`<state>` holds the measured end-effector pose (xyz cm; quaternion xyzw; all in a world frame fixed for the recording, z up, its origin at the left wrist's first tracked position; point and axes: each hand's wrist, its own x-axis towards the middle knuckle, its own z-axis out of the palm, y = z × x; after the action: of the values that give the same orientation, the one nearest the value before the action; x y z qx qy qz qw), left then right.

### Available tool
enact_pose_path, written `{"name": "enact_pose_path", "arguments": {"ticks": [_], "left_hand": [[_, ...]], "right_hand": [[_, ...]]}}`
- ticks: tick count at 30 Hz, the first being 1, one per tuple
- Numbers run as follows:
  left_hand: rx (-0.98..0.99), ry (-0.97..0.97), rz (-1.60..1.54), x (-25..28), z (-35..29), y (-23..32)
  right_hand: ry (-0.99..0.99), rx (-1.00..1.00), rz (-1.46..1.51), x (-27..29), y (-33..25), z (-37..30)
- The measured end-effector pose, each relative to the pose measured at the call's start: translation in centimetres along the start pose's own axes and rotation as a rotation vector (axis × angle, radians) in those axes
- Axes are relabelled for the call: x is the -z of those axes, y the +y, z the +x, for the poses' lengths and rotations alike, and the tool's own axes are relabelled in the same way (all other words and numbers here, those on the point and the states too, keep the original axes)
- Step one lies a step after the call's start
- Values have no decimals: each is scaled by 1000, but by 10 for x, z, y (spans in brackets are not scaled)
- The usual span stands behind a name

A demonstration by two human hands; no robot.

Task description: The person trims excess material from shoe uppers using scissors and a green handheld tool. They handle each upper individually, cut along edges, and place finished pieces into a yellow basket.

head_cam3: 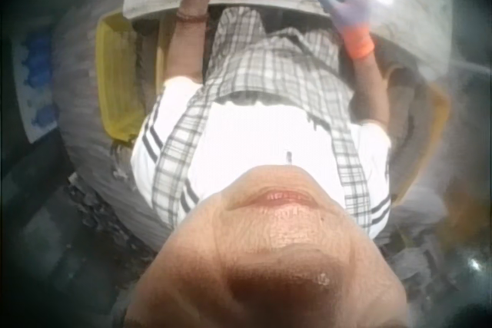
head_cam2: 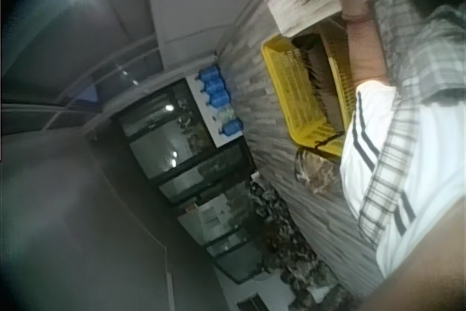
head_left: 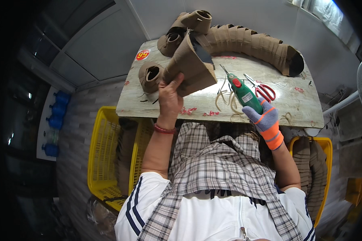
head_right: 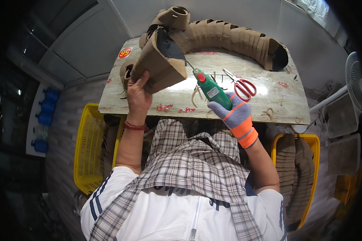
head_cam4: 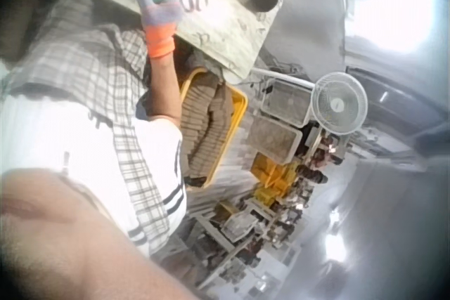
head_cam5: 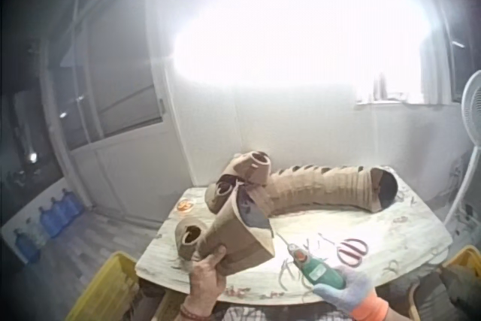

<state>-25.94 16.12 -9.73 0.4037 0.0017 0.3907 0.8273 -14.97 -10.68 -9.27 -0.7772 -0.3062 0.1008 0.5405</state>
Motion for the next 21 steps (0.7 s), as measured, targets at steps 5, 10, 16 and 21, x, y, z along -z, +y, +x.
{"name": "enact_pose_path", "arguments": {"ticks": [5, 10, 16, 21], "left_hand": [[-9, -61, -10, -15, -5, -38], [-37, -59, 252, -35, -16, -58], [-289, -198, 979, -20, -26, -69], [-606, -404, 1201, -9, -26, -74]], "right_hand": [[26, 10, 19, 2, 1, -3], [50, -21, 72, 6, 1, -3], [24, -129, 216, 10, -3, 2], [2, -188, 393, 14, -9, 8]]}}
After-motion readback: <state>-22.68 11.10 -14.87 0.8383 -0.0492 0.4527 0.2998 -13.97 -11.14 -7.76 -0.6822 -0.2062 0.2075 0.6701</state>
